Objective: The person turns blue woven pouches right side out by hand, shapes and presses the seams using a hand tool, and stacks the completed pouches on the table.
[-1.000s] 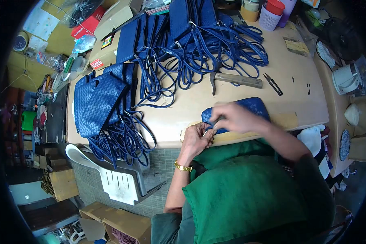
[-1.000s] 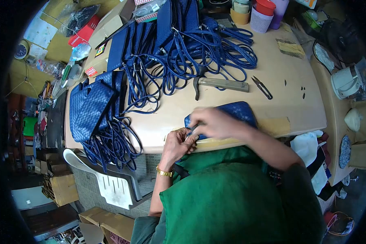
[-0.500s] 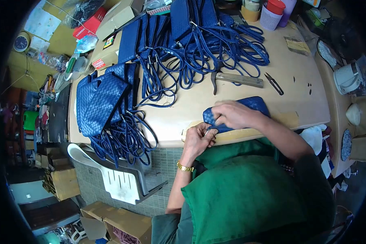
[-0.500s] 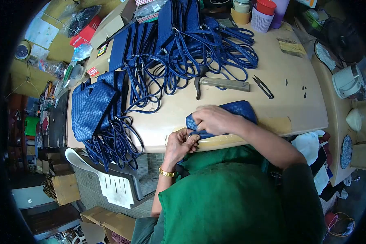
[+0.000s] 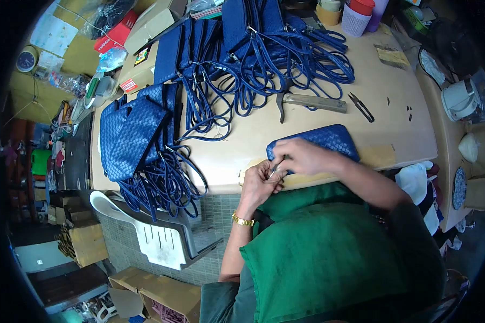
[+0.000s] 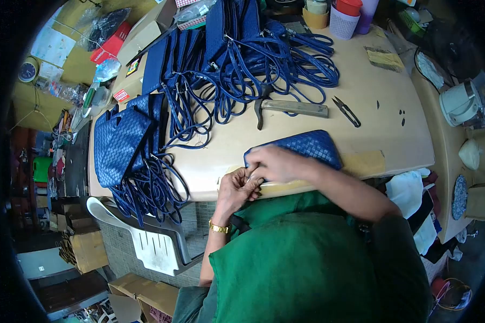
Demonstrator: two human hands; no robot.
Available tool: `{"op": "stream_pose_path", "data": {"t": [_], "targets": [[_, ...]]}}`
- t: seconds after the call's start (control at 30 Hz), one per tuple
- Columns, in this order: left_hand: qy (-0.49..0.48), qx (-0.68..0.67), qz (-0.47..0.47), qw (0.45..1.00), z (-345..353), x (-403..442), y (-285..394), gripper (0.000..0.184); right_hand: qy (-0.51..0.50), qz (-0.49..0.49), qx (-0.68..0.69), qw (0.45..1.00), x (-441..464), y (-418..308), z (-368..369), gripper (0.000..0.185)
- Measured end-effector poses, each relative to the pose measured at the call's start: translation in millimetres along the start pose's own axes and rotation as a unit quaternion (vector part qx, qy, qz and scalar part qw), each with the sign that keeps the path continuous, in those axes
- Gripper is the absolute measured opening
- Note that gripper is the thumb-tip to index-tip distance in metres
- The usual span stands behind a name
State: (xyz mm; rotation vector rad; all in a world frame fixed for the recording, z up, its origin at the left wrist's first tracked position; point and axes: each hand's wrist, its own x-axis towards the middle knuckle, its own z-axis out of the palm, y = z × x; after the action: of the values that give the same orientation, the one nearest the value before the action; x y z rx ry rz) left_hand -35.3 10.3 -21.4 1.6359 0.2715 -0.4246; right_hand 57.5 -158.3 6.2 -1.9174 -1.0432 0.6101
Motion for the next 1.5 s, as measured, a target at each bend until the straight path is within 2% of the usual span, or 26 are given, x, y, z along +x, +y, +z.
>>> {"op": "stream_pose_path", "data": {"t": [0.07, 0.13, 0.17, 0.23, 0.27, 0.4, 0.5, 0.53, 0.57, 0.67, 0.73, 0.77, 0.83, 0.9, 0.97, 1.0, 1.1, 1.13, 1.23, 1.3, 1.37, 1.43, 1.5], "targets": [[0.000, -0.001, -0.006, 1.000, 1, 1, 3, 0.017, -0.012, 0.022, 0.017, 1.000, -7, 7, -11, 0.017], [-0.001, -0.002, -0.014, 1.000, 1, 1, 4, 0.018, 0.024, 0.028, -0.142, 0.989, -13, 1, -19, 0.017], [-0.001, -0.007, -0.013, 1.000, 0, 1, 3, 0.018, 0.026, 0.029, -0.142, 0.989, -12, -3, -18, 0.017], [-0.001, -0.014, -0.011, 1.000, 1, 2, 0, 0.018, 0.045, -0.010, 0.028, 0.999, -6, -11, -13, 0.016], [0.002, -0.006, -0.009, 1.000, 1, 2, -2, 0.018, 0.007, -0.022, 0.044, 0.999, -4, -4, -3, 0.016], [0.004, 0.009, -0.009, 1.000, 1, 1, 2, 0.017, -0.023, 0.048, 0.001, 0.999, -14, 7, -17, 0.016], [0.009, -0.011, -0.015, 1.000, 2, 0, 4, 0.017, 0.064, 0.049, -0.167, 0.983, -19, 7, -27, 0.017], [0.008, -0.012, -0.014, 1.000, 2, 0, 5, 0.017, 0.084, 0.023, -0.105, 0.991, -17, 0, -21, 0.016], [0.009, -0.015, -0.011, 1.000, 1, 0, 4, 0.017, 0.053, 0.033, -0.029, 0.998, -15, -9, -14, 0.016], [0.002, -0.003, -0.013, 1.000, 1, -1, 3, 0.017, 0.039, -0.009, -0.031, 0.999, -13, -4, 6, 0.019], [-0.003, 0.010, -0.015, 1.000, -1, 0, 3, 0.017, -0.002, 0.074, -0.076, 0.994, -23, -2, -13, 0.018], [-0.008, -0.003, -0.014, 1.000, -2, 0, 2, 0.017, 0.000, 0.075, -0.077, 0.994, -28, 4, -18, 0.018], [-0.013, -0.016, -0.011, 1.000, -3, 0, 2, 0.017, 0.108, 0.096, -0.095, 0.985, -35, 12, -27, 0.018], [-0.016, -0.048, 0.000, 0.999, -2, 0, 0, 0.018, 0.121, 0.111, -0.046, 0.985, -37, 13, -38, 0.016], [-0.011, -0.043, -0.001, 0.999, 0, -2, 1, 0.018, 0.056, 0.148, 0.141, 0.977, -39, 10, -42, 0.017], [-0.006, -0.037, 0.000, 0.999, 1, -1, 2, 0.018, 0.039, 0.131, 0.209, 0.968, -38, 3, -41, 0.019], [0.003, -0.010, -0.014, 1.000, 3, -1, 6, 0.017, -0.003, 0.137, 0.242, 0.960, -37, 4, -32, 0.021], [0.002, -0.010, -0.013, 1.000, 3, -1, 6, 0.017, 0.039, 0.004, 0.176, 0.984, -29, 13, -20, 0.021], [0.000, -0.007, -0.010, 1.000, 2, -1, 5, 0.017, 0.080, 0.006, 0.128, 0.989, -17, -8, -2, 0.023], [0.006, -0.013, -0.017, 1.000, 1, 0, 4, 0.016, 0.062, -0.008, 0.127, 0.990, -7, 0, 9, 0.021], [-0.005, -0.026, -0.007, 1.000, 0, 2, 0, 0.016, 0.048, 0.004, -0.022, 0.999, -7, 6, 5, 0.022], [-0.016, -0.039, 0.004, 0.999, -2, 3, 0, 0.016, 0.046, 0.017, -0.005, 0.999, -20, 11, -7, 0.025], [-0.018, -0.007, -0.017, 1.000, -1, 4, 3, 0.017, 0.032, 0.074, -0.091, 0.993, -28, 4, -20, 0.025]]}}
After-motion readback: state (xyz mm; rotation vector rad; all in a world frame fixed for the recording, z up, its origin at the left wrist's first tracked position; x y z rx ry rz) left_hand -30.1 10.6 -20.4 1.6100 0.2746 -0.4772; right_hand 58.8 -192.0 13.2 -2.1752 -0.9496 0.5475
